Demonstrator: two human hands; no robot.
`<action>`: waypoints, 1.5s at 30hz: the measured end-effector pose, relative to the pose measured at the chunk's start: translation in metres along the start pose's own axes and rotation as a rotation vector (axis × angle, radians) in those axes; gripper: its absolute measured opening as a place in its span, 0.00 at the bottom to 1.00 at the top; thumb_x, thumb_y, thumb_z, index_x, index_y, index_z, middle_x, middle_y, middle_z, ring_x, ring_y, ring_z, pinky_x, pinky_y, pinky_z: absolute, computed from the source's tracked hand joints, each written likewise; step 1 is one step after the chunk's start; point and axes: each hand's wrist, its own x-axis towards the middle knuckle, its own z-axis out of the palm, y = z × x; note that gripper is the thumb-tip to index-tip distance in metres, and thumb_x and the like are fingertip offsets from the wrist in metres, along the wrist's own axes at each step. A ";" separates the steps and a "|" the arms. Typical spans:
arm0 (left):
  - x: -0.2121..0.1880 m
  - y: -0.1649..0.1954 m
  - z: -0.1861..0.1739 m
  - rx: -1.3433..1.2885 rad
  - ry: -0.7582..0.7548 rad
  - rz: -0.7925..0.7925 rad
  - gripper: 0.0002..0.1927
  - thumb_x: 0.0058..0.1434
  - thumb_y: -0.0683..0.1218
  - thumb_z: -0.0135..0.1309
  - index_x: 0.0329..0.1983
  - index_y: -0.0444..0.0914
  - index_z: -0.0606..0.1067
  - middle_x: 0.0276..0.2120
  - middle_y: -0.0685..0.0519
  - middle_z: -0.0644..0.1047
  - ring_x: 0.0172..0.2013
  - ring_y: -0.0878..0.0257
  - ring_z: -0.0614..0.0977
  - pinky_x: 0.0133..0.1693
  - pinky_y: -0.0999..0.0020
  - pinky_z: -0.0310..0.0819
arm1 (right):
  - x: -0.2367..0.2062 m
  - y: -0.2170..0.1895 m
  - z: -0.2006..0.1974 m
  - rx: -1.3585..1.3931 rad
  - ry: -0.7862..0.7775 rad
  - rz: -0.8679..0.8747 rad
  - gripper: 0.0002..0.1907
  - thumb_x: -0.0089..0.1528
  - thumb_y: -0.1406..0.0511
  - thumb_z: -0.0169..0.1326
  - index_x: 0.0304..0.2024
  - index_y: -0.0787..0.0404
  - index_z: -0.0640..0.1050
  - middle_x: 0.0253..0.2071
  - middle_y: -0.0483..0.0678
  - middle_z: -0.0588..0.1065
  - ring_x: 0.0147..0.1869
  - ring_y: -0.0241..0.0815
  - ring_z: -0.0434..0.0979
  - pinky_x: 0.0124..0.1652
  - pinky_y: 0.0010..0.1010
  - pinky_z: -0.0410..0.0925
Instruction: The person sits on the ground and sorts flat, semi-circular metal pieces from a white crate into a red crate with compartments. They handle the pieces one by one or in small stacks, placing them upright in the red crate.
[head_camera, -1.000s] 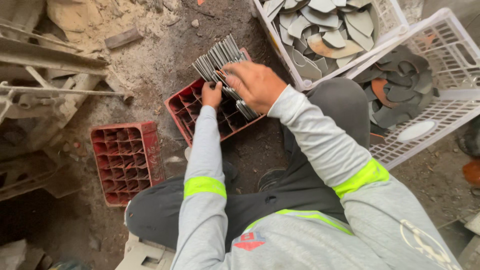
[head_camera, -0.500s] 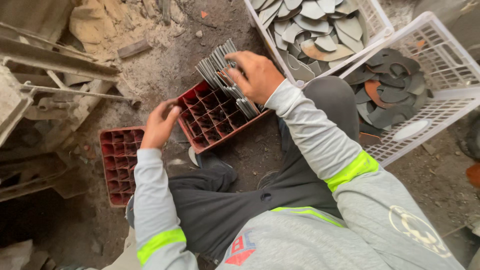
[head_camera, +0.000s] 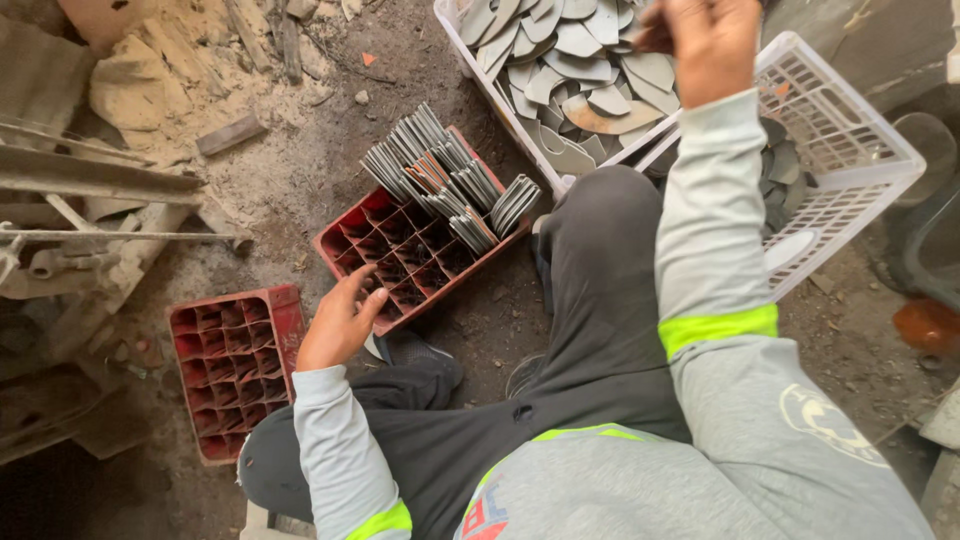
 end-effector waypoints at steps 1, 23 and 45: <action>0.001 0.000 0.000 0.010 0.016 0.012 0.26 0.65 0.52 0.56 0.64 0.38 0.71 0.53 0.40 0.79 0.41 0.48 0.83 0.45 0.58 0.76 | 0.009 0.023 -0.014 0.156 0.165 0.122 0.13 0.74 0.67 0.53 0.37 0.70 0.79 0.33 0.51 0.81 0.33 0.40 0.83 0.38 0.32 0.78; 0.015 -0.016 -0.007 0.074 0.066 0.010 0.27 0.66 0.51 0.55 0.65 0.35 0.69 0.55 0.37 0.75 0.54 0.39 0.77 0.53 0.49 0.71 | 0.054 0.187 0.069 -0.135 0.569 0.506 0.13 0.60 0.73 0.61 0.41 0.69 0.70 0.35 0.61 0.80 0.24 0.52 0.84 0.19 0.39 0.77; -0.002 0.044 0.024 -1.098 -0.337 0.194 0.26 0.74 0.53 0.54 0.66 0.30 0.73 0.54 0.46 0.79 0.54 0.58 0.80 0.60 0.61 0.77 | -0.044 -0.107 0.218 -0.473 -1.167 -0.029 0.13 0.59 0.71 0.61 0.47 0.64 0.80 0.36 0.52 0.82 0.36 0.37 0.81 0.39 0.29 0.74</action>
